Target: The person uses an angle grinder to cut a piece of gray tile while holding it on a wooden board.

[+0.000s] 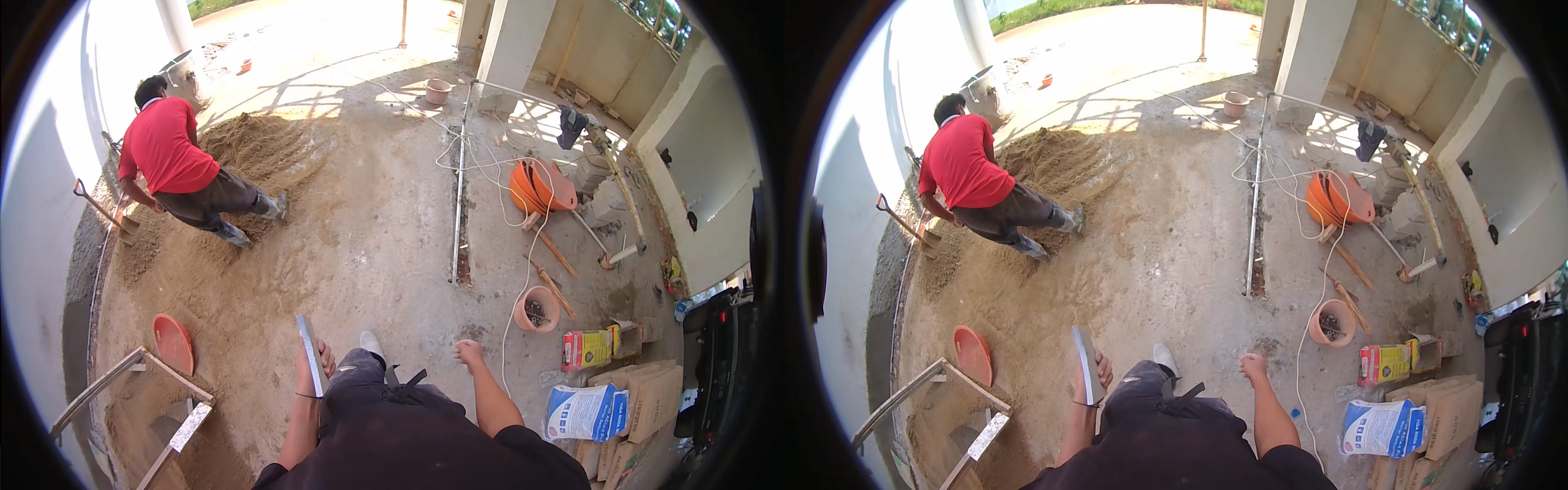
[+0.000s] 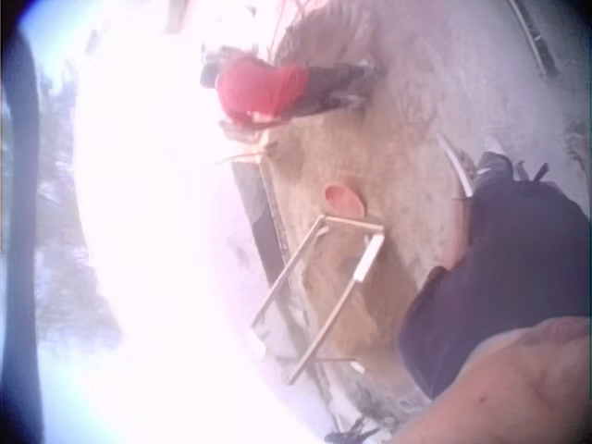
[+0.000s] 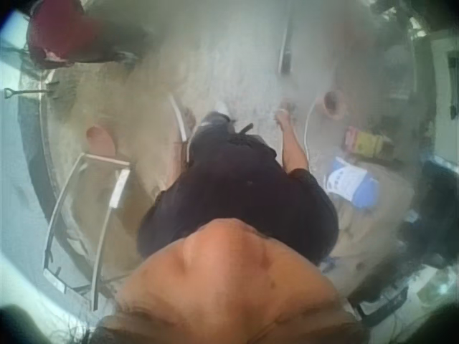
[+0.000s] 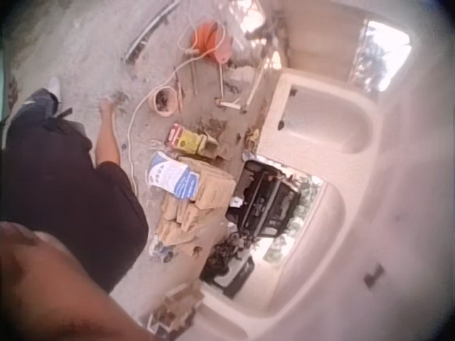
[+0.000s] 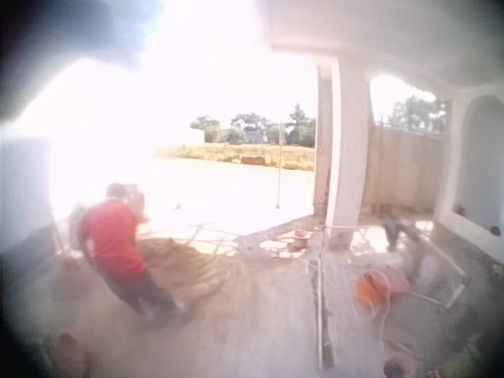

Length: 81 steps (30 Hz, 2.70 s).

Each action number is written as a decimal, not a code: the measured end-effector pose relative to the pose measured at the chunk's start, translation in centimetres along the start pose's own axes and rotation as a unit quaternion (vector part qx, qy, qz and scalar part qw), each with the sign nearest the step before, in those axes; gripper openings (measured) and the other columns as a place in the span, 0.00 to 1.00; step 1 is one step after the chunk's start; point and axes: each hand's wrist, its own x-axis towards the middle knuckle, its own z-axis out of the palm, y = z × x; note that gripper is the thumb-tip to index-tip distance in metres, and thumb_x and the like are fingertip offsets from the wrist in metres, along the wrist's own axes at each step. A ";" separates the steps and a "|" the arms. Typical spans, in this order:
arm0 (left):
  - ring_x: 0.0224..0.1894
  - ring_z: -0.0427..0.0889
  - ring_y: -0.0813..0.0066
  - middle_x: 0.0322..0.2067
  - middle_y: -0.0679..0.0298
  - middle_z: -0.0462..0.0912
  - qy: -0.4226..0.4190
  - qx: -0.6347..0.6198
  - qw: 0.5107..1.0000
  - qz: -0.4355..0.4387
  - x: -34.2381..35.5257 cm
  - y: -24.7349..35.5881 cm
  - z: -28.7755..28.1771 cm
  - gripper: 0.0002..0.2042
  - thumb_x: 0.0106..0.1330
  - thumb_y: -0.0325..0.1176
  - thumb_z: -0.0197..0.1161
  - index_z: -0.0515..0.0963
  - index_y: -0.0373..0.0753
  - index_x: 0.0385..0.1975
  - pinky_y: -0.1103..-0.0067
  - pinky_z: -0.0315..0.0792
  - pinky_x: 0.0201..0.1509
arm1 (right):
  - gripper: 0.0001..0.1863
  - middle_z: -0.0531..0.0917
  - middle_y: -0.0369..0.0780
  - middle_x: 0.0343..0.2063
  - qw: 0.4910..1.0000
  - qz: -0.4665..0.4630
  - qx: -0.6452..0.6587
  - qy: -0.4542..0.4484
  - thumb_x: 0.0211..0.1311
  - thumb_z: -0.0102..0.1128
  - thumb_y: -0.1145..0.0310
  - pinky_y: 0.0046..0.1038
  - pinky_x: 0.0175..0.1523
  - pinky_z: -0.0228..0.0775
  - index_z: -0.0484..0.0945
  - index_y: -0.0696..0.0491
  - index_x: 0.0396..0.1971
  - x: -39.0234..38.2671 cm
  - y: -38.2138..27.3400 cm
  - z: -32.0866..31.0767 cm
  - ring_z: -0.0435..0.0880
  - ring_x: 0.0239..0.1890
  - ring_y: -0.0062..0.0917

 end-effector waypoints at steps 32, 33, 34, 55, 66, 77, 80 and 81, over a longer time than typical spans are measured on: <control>0.25 0.70 0.79 0.24 0.69 0.74 0.278 0.178 0.943 0.042 108.8 37.5 46.8 0.27 0.73 0.58 0.45 0.81 0.37 0.37 0.78 0.68 0.31 | 0.09 0.81 0.37 0.24 0.974 -0.223 -0.033 -0.018 0.64 0.57 0.66 0.22 0.24 0.70 0.78 0.56 0.38 90.0 -111.0 19.5 0.82 0.23 0.21; 0.25 0.71 0.79 0.24 0.69 0.74 0.275 0.168 0.945 0.050 113.0 39.6 47.1 0.28 0.73 0.58 0.45 0.81 0.37 0.38 0.77 0.68 0.31 | 0.09 0.81 0.38 0.24 0.984 -0.172 -0.049 -0.018 0.63 0.59 0.66 0.22 0.24 0.70 0.78 0.55 0.38 92.2 -111.3 21.4 0.82 0.22 0.22; 0.25 0.71 0.79 0.24 0.68 0.75 0.274 0.155 0.948 0.056 117.2 42.1 48.1 0.28 0.73 0.58 0.45 0.81 0.37 0.39 0.77 0.69 0.31 | 0.08 0.81 0.38 0.23 0.994 -0.092 -0.057 -0.025 0.63 0.59 0.67 0.22 0.23 0.70 0.78 0.55 0.37 93.9 -111.2 23.4 0.82 0.22 0.24; 0.30 0.74 0.80 0.27 0.67 0.78 0.312 0.249 0.905 0.150 184.8 91.3 63.8 0.27 0.75 0.53 0.45 0.78 0.31 0.38 0.79 0.70 0.36 | 0.13 0.85 0.43 0.28 0.964 0.109 -0.239 -0.047 0.61 0.62 0.62 0.33 0.28 0.77 0.81 0.58 0.34 143.0 -163.1 58.4 0.86 0.25 0.27; 0.46 0.74 0.79 0.44 0.65 0.78 0.350 0.249 0.834 0.345 215.5 121.5 58.1 0.19 0.77 0.42 0.46 0.73 0.31 0.51 0.81 0.66 0.55 | 0.12 0.82 0.37 0.28 0.925 -0.257 -0.167 -0.226 0.64 0.58 0.63 0.24 0.31 0.72 0.79 0.57 0.39 159.4 -213.6 104.0 0.83 0.29 0.22; 0.38 0.79 0.80 0.37 0.68 0.78 0.300 0.103 0.899 0.303 243.1 154.1 58.5 0.16 0.76 0.41 0.49 0.71 0.34 0.50 0.77 0.76 0.44 | 0.15 0.87 0.41 0.36 0.924 0.094 -0.337 -0.154 0.62 0.56 0.69 0.26 0.44 0.76 0.83 0.60 0.44 170.5 -209.2 111.6 0.84 0.35 0.24; 0.37 0.77 0.84 0.33 0.71 0.74 0.272 0.097 0.908 0.303 253.4 160.5 55.6 0.12 0.76 0.40 0.49 0.72 0.37 0.43 0.79 0.75 0.43 | 0.15 0.87 0.41 0.34 0.923 0.155 -0.334 -0.110 0.62 0.55 0.69 0.27 0.42 0.76 0.83 0.59 0.44 174.0 -214.3 116.0 0.84 0.35 0.25; 0.37 0.77 0.84 0.32 0.71 0.74 0.270 0.097 0.905 0.315 257.0 162.4 55.2 0.11 0.76 0.40 0.49 0.72 0.38 0.41 0.79 0.75 0.43 | 0.14 0.87 0.41 0.34 0.921 0.169 -0.335 -0.104 0.62 0.55 0.69 0.27 0.42 0.76 0.83 0.59 0.44 175.8 -215.8 118.2 0.84 0.34 0.25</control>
